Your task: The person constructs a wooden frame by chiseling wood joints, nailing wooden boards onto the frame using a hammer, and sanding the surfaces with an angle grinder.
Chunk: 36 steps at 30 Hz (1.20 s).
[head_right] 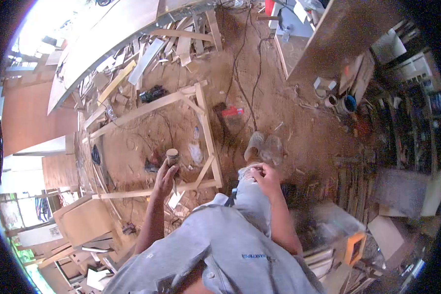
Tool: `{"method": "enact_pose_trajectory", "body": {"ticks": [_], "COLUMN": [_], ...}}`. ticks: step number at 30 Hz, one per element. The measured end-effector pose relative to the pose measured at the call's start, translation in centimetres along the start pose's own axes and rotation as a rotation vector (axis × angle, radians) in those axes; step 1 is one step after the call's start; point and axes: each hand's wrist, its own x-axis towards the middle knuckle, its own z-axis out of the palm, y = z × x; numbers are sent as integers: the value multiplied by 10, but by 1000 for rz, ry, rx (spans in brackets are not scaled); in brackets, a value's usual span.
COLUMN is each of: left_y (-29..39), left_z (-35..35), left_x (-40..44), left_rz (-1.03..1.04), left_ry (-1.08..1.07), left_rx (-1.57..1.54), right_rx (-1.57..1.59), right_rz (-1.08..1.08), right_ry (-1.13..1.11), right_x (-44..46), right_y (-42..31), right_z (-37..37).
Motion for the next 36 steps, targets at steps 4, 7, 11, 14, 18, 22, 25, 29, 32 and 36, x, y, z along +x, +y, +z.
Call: {"method": "enact_pose_trajectory", "body": {"ticks": [4, 7, 11, 14, 18, 22, 25, 29, 32, 36], "left_y": [58, 100, 139, 150, 129, 107, 49, -18, -99, -196], "left_z": [9, 8, -11, -42, -94, -148, -187, -202, -193, -159], "left_x": [125, 182, 225, 255, 314, 422, 537, 651, 707, 792], "left_rz": [-102, -84, -97, -194, -262, -425, -410, -451, -588, -431], "left_ry": [5, 227, 451, 544, 570, 516, 294, 191, 152, 73], "left_rx": [-210, -376, -627, -745, -958, -918, -915, -662, -654, -494], "right_rx": [10, 178, 100, 26, 107, 111, 17, -254, -465, -726], "right_rz": [-44, 49, 97, 185, 223, 310, 352, 434, 569, 559], "right_ry": [57, -50, -135, -148, -134, -7, 79, 29, -141, -312], "right_x": [135, 199, 269, 311, 383, 438, 488, 543, 593, 659], "right_y": [-52, -104, -128, -142, -106, -97, -79, 4, 97, 267], "right_z": [-15, -2, 28, 52, 91, 143, 177, 217, 238, 262]}}
